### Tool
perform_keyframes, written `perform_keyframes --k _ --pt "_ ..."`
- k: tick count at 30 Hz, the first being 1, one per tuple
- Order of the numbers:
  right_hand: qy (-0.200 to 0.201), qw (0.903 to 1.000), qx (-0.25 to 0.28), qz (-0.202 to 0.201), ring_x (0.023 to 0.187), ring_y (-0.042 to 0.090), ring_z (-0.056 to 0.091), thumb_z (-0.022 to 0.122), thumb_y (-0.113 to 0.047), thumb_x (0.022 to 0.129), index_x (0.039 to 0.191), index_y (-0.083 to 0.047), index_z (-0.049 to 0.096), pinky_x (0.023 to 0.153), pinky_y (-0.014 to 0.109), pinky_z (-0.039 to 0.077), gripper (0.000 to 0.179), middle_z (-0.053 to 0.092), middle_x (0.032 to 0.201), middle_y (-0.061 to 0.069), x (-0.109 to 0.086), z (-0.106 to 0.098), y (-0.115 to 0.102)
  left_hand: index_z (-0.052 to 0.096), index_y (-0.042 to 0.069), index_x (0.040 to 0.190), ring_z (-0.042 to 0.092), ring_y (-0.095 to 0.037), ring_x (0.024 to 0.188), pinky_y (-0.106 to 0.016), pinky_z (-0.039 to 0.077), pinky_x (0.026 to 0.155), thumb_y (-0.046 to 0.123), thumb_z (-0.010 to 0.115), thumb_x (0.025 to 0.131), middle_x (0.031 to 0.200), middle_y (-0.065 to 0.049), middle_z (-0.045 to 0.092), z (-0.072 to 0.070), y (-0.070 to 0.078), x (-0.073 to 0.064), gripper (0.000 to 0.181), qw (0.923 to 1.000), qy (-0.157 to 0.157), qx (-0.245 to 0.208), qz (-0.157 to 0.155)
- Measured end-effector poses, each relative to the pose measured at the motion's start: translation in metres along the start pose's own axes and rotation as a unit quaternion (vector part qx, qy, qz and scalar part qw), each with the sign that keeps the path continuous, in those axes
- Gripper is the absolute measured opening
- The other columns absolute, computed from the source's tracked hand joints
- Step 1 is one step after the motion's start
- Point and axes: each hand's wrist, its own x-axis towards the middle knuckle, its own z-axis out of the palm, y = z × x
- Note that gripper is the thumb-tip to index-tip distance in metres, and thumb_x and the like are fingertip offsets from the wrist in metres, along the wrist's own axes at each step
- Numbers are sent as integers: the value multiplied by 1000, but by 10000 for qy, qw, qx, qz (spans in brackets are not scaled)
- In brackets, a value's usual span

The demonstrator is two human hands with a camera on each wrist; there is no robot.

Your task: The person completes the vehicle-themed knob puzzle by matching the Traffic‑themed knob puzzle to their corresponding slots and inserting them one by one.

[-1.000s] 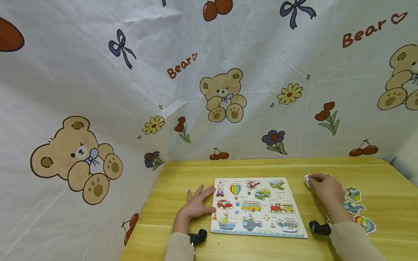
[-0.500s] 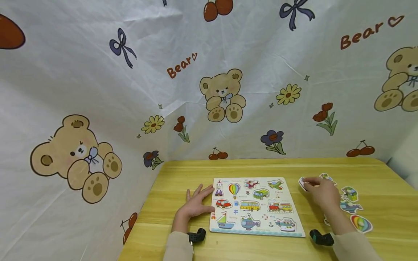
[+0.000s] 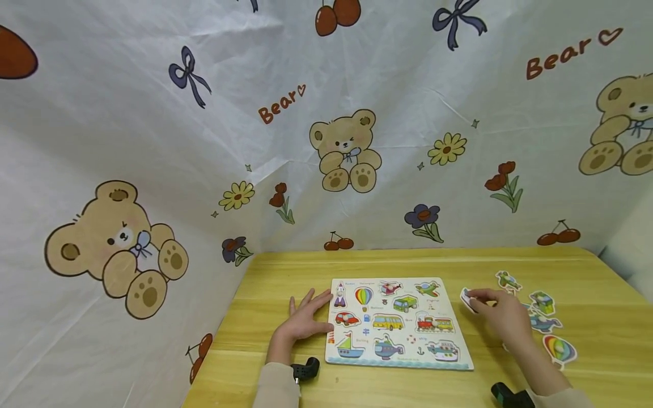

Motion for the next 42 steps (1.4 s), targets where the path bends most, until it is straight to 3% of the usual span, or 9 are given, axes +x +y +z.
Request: perform_keyframes --k 8,16,25,42 --pt "-167 9997 -78 -156 84 22 57 68 -34 93 113 -13 76 61 27 39 30 72 103 9 -16 3 -2 43 19 153 7 -36 157 -71 -19 115 35 78 84 164 2 33 0 -1 0 79 10000 -17 29 -19" --pt "-127 9994 88 -307 67 10 45 72 -26 90 107 -14 78 52 25 33 22 72 96 4 -31 6 -9 43 22 153 7 -35 157 -70 -20 115 35 77 84 164 4 33 1 -3 0 79 9999 -25 104 -2" --pt "-462 9982 331 -169 65 9 43 74 -26 89 109 -15 78 51 25 34 23 68 97 5 -45 9 -18 43 22 153 8 -35 157 -70 -18 116 37 77 84 164 5 34 -1 -1 1 78 9999 -1 104 -20" --pt "-650 9957 531 -390 61 4 44 77 -13 84 98 -20 80 53 22 37 16 68 90 -2 -70 27 -28 44 20 153 8 -35 157 -70 -18 116 36 77 84 164 5 34 0 0 1 78 10000 29 67 -64"
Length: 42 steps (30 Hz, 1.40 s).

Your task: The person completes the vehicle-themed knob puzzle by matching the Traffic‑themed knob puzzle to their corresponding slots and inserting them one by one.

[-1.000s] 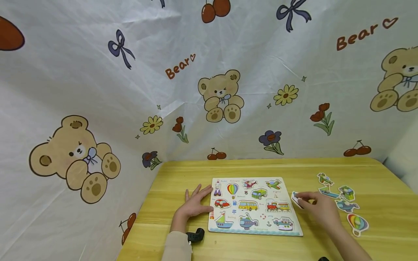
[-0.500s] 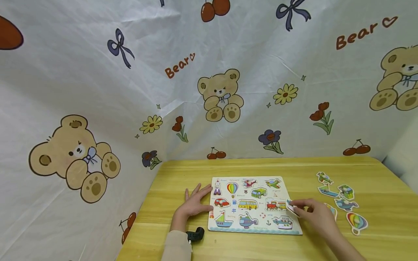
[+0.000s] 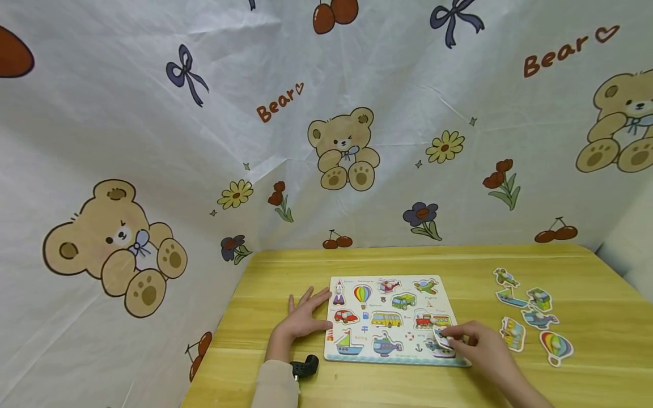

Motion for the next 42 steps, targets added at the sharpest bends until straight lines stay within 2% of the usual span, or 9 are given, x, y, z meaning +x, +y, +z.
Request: perform_keyframes --k 13,21,31,42 --pt "-245 9996 -135 -39 62 4 43 78 -13 83 93 -25 79 55 21 35 16 63 85 -5 -3 14 -3 44 21 153 8 -35 157 -71 -18 115 34 78 83 163 4 34 0 0 0 78 10000 -22 -11 5" --pt "-261 9992 -228 -185 63 3 42 78 -13 83 93 -24 80 55 21 33 16 61 83 -6 -2 17 -4 43 21 153 8 -34 157 -71 -18 115 36 78 83 164 5 34 0 -1 1 79 10000 -25 -20 9" --pt "-449 9986 -241 -151 64 3 43 76 -11 83 93 -26 79 57 21 34 19 64 87 -6 -2 17 -5 43 21 153 8 -34 157 -70 -18 115 36 78 84 164 5 33 0 -2 0 79 10000 -28 -29 -3" --pt "-415 9984 -372 -19 65 5 42 75 -11 83 92 -26 79 57 22 31 17 61 86 -6 0 19 -6 43 22 153 8 -35 157 -71 -18 115 37 77 84 164 6 33 0 -1 0 79 10000 -36 30 9"
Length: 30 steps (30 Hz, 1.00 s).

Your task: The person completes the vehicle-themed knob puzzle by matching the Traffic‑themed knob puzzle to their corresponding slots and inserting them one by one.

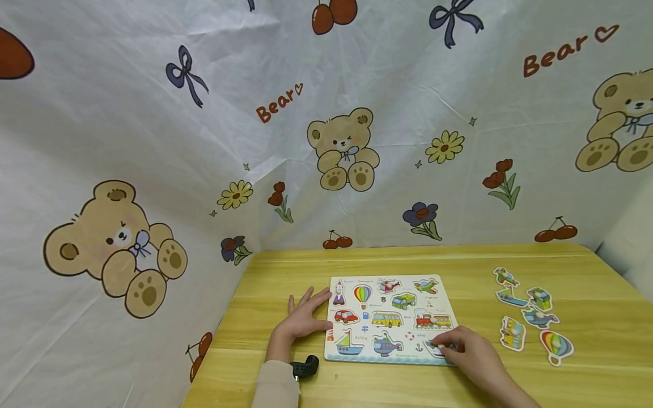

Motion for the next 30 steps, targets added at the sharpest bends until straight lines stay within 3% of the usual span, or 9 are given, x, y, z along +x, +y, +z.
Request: perform_keyframes --k 10,30 --pt "-4 9999 -110 -11 65 5 42 75 -12 83 92 -27 78 57 22 32 18 61 85 -7 1 0 1 43 25 153 7 -32 158 -70 -18 116 38 78 84 164 8 33 0 -1 3 79 10000 6 -12 -13" --pt "-2 9998 -209 -15 64 5 42 77 -13 83 93 -26 78 56 22 31 17 61 84 -7 1 1 1 44 20 153 8 -37 157 -71 -19 115 34 78 84 164 2 34 0 -1 0 78 10000 25 -40 79"
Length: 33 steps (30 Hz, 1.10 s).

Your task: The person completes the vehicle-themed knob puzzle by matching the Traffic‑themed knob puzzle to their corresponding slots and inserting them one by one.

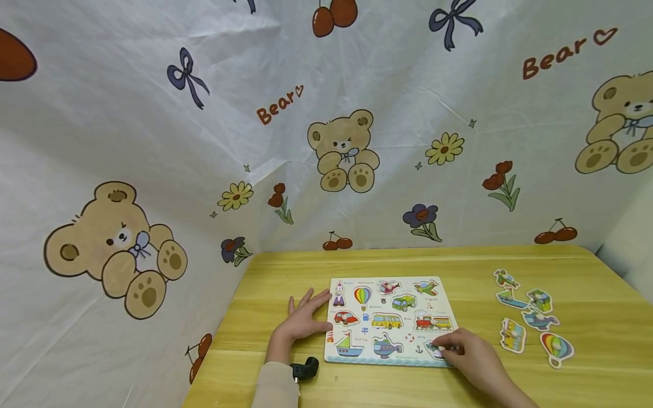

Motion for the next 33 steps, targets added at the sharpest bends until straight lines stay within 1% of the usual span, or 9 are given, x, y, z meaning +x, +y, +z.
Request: perform_keyframes --k 5,9,12,15,24,27,31,33 --pt "15 9999 110 8 65 5 42 77 -14 83 94 -25 78 57 21 33 16 61 84 -6 -2 0 1 44 18 152 9 -37 157 -72 -18 114 34 78 84 164 2 34 1 0 0 78 10000 10 -16 20" --pt "45 9992 357 154 66 5 43 76 -14 84 99 -21 78 57 21 34 17 60 85 -4 -3 -1 4 44 18 152 9 -37 157 -71 -18 115 34 78 84 163 2 34 2 0 0 78 10000 16 -14 20" --pt "102 9985 507 194 67 4 45 75 -14 85 104 -18 78 58 21 37 19 63 88 -3 -3 -5 8 44 17 152 9 -37 157 -71 -18 115 34 78 84 163 2 35 2 1 0 78 10000 24 -23 21" --pt "209 9978 603 151 67 3 46 74 -12 86 105 -16 77 57 20 39 20 67 92 -1 -3 -11 11 44 18 152 9 -37 157 -71 -18 115 34 78 84 163 2 35 1 1 0 78 10000 32 -39 27" --pt "596 9973 434 15 60 5 43 70 -12 89 111 -15 77 50 22 37 22 70 97 3 0 -33 22 44 20 152 8 -36 157 -70 -19 115 35 78 83 163 3 34 0 1 0 78 10000 31 -9 -20" --pt "796 9959 420 -39 62 5 42 71 -12 90 111 -14 76 52 23 35 22 70 98 2 0 -39 28 44 21 152 9 -36 157 -70 -19 115 34 78 83 163 3 35 -1 1 0 78 10000 32 7 -22" --pt "988 9940 467 95 64 5 43 70 -14 92 114 -12 75 54 23 35 23 68 96 0 0 -49 40 44 20 152 9 -37 157 -70 -19 115 34 78 83 163 3 35 -1 2 -1 79 10000 25 -31 -15" --pt "1070 9932 443 155 62 6 43 68 -16 93 115 -12 74 53 24 35 23 68 95 -1 0 -55 47 44 19 152 9 -37 157 -71 -19 115 34 78 83 163 2 35 -1 3 -1 79 10000 33 -54 -1"
